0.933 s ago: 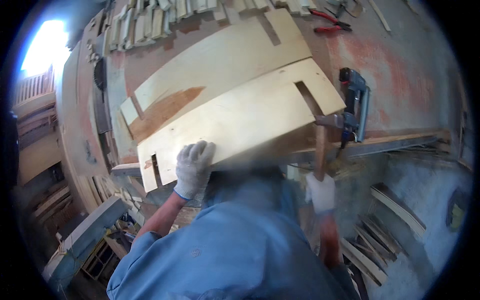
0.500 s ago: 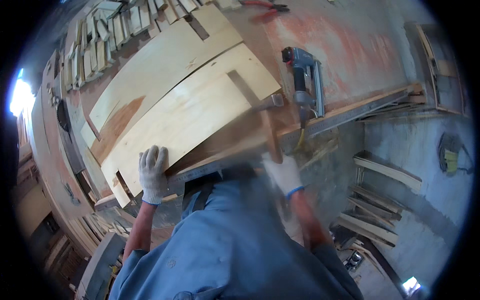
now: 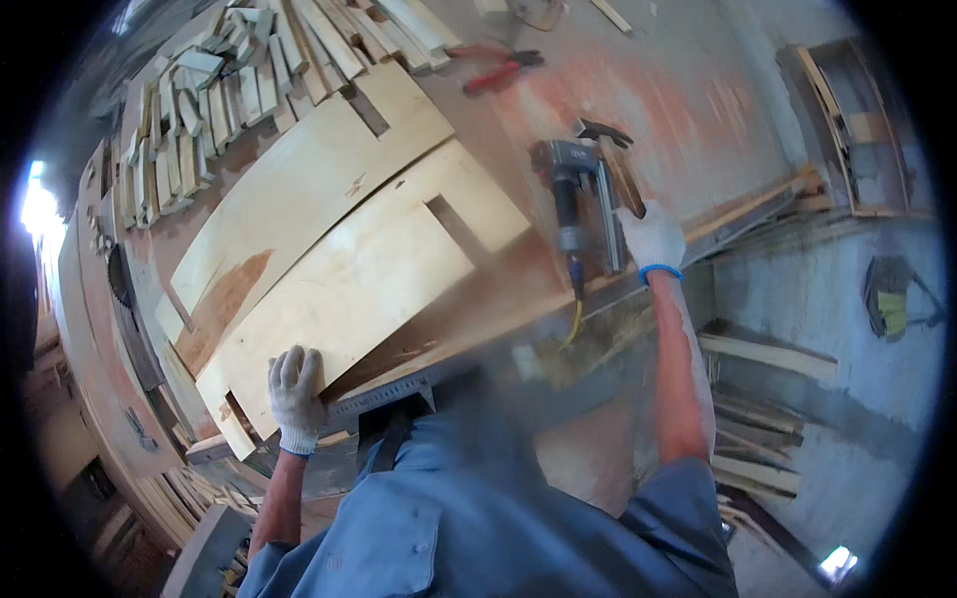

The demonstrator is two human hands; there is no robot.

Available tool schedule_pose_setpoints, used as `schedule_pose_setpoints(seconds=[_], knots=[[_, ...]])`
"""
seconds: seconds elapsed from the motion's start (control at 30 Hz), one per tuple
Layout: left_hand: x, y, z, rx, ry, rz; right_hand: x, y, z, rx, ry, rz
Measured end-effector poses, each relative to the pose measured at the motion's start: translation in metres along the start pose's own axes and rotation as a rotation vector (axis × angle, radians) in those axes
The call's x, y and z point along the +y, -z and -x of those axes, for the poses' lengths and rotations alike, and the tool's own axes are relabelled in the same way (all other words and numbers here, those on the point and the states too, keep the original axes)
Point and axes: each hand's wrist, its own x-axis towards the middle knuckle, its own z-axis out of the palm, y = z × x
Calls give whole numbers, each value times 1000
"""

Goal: The person assembles a wooden panel by inserting small wooden strips into pre-cut slots. They use a hammer to tap the strips into place and a nail gun to secure them. The person also uses pliers to remove a nail from the panel.

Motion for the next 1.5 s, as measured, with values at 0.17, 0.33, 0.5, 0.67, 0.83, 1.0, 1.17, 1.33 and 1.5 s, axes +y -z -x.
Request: schedule_pose_setpoints(seconds=[0.17, 0.33, 0.5, 0.67, 0.83, 1.0, 1.17, 1.33, 1.5], knots=[[-2, 3, 4, -15, 38, -18, -102, -29, -59, 140, 456, -176], [-5, 19, 2, -46, 75, -34, -207, -96, -141, -96, 462, -171], [-29, 31, 30, -59, 152, -110, -260, -107, -154, -73, 448, -45], [-67, 52, 75, -72, 234, -125, -246, -92, -162, -97, 536, 137], [-81, 66, 106, -166, 271, -119, -192, -37, -134, -58, 600, 289], [-91, 57, 109, -151, 293, -114, -134, -41, -158, 80, 447, 227], [-84, 69, 94, -129, 310, -97, -113, -58, -184, -365, 228, -313], [-79, 77, 88, -104, 356, -64, -109, -10, -92, -733, -100, -1215], [-78, 87, 82, -123, 379, -52, -76, 22, 69, -721, 35, -1584]])
